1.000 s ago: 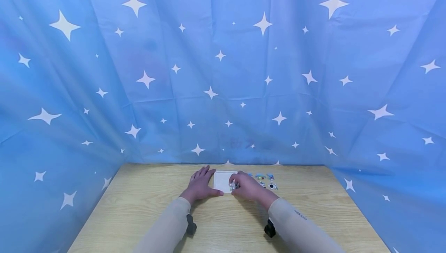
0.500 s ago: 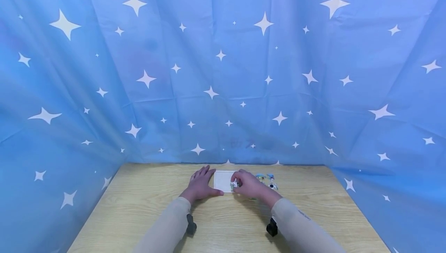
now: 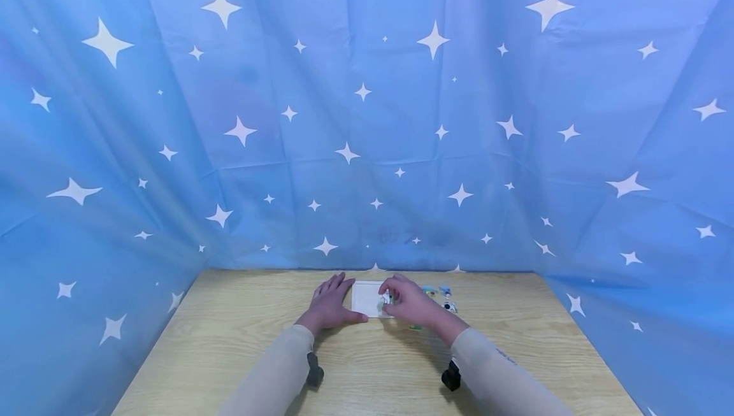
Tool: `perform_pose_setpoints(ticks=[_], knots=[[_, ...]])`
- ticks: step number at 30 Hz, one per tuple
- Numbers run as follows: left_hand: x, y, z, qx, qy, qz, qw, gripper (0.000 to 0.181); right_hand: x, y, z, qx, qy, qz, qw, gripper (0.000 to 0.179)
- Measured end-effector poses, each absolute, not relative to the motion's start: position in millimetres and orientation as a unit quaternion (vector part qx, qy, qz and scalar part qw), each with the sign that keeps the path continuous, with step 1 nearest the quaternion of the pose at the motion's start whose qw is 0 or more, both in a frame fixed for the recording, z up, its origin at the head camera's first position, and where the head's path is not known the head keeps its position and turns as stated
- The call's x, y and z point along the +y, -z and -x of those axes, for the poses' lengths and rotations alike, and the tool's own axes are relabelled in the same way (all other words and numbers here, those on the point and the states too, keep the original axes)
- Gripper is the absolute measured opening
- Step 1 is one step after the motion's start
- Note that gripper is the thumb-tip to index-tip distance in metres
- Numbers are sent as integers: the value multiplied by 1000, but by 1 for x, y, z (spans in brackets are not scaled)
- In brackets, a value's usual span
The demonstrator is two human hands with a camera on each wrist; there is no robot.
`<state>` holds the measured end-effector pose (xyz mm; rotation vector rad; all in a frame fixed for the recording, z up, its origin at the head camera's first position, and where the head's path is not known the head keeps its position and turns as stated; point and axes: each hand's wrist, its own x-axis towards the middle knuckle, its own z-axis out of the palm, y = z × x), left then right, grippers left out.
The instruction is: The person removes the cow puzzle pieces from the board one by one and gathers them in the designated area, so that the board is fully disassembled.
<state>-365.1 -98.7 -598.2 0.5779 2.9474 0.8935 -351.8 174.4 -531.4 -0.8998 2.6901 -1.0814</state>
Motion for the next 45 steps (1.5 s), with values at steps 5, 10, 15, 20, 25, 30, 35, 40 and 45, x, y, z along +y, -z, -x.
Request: perform_pose_setpoints(ticks=[5,10,15,20,25,30,35,40,45], knots=[[-97,593,364,944,-279,-177,19,115,179,528,351,884,364,287,53,25],[-97,596,366,942,-285,-178,11,117,184,526,350,886,363,283,59,26],[-97,593,363,941,-286,-181,4,115,191,523,349,888,354,291,46,26],[-97,600,367,941,-283,-184,-3,114,199,521,347,889,348,296,30,26],[-99,604,368,940,-285,-186,-9,118,208,520,344,885,355,300,31,27],[-100,601,365,936,-296,-189,-6,116,218,521,342,885,356,299,37,26],[-99,593,360,935,-303,-186,3,115,229,523,340,888,354,291,41,26],[-98,593,361,935,-302,-184,3,118,242,521,335,886,361,289,33,25],[-99,603,368,938,-292,-186,-4,117,254,518,328,890,360,278,28,27]])
